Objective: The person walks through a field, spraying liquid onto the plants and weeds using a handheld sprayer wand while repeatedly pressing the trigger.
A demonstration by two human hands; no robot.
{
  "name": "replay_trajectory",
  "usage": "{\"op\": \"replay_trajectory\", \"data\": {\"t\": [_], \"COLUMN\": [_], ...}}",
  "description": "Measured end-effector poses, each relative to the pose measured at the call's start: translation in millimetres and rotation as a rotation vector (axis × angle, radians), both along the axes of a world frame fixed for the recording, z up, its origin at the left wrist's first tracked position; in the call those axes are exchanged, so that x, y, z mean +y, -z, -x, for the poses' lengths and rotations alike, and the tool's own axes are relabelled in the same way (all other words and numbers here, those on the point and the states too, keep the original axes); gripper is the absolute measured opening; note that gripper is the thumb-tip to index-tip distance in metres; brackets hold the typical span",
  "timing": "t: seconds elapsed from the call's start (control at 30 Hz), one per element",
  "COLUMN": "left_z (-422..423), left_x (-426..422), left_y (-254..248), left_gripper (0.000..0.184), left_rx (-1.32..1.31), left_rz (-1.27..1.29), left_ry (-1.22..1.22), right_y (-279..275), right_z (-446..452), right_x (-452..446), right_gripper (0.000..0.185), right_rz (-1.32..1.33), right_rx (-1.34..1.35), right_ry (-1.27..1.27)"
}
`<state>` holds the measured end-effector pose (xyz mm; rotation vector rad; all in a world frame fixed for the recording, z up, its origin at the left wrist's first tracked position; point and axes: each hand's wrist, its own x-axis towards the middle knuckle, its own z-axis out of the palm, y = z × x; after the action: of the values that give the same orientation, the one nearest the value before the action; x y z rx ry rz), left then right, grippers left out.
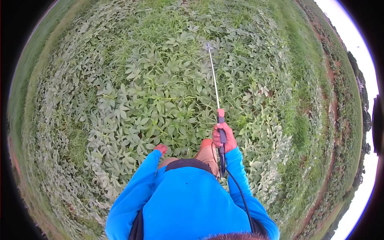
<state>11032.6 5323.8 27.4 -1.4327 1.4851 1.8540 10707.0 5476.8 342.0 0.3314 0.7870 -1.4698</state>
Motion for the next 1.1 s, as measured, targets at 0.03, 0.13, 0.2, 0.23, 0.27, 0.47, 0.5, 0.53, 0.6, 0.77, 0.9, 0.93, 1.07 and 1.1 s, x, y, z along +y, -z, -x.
{"op": "replay_trajectory", "data": {"t": [0.03,0.13,0.2,0.23,0.27,0.47,0.5,0.53,0.6,0.77,0.9,0.93,1.07,1.1], "left_z": [1.8,9.2,13.3,17.9,22.7,53.2,58.0,62.9,76.1,111.9,145.5,162.8,222.3,233.8], "left_x": [-0.2,-10.5,-12.4,-14.7,-17.5,-34.3,-38.4,-42.3,-51.2,-80.4,-108.8,-116.7,-144.4,-152.0], "left_y": [-2.7,-6.2,-5.8,-5.0,-3.9,5.3,8.6,11.7,14.1,10.0,7.7,-3.8,-21.8,-22.8], "left_gripper": [0.026,0.025,0.026,0.025,0.025,0.025,0.025,0.025,0.025,0.026,0.028,0.026,0.024,0.024], "left_rx": [0.023,0.059,0.068,0.063,0.058,0.104,0.104,0.118,0.085,0.070,0.072,0.089,0.078,0.119], "left_rz": [0.004,-0.021,-0.059,-0.051,-0.042,-0.014,-0.008,-0.016,-0.032,-0.052,-0.042,-0.053,0.013,0.001], "left_ry": [-0.008,-0.008,0.004,-0.013,-0.029,-0.026,-0.019,0.001,0.017,-0.030,-0.025,-0.051,-0.036,-0.060], "right_y": [-1.1,-6.0,-13.4,-13.5,-13.0,-2.4,-0.6,2.2,9.8,21.2,27.1,32.3,43.0,44.0], "right_z": [3.3,16.1,21.5,26.2,30.7,70.1,80.5,91.3,113.5,156.8,185.4,194.7,229.4,238.1], "right_x": [6.7,24.4,32.9,35.8,38.9,29.7,24.7,19.6,8.1,-34.4,-69.1,-77.7,-117.0,-128.7], "right_gripper": [0.017,0.018,0.018,0.018,0.019,0.021,0.021,0.021,0.021,0.021,0.020,0.021,0.023,0.023], "right_rz": [-0.015,-0.013,-0.062,-0.062,-0.076,-0.100,-0.094,-0.078,-0.031,0.053,0.171,0.212,0.316,0.358], "right_rx": [0.001,0.050,0.082,0.086,0.119,0.267,0.266,0.256,0.222,0.086,-0.052,-0.143,-0.358,-0.431], "right_ry": [0.060,0.130,0.223,0.228,0.269,0.434,0.442,0.438,0.427,0.371,0.227,0.169,0.033,-0.014]}}
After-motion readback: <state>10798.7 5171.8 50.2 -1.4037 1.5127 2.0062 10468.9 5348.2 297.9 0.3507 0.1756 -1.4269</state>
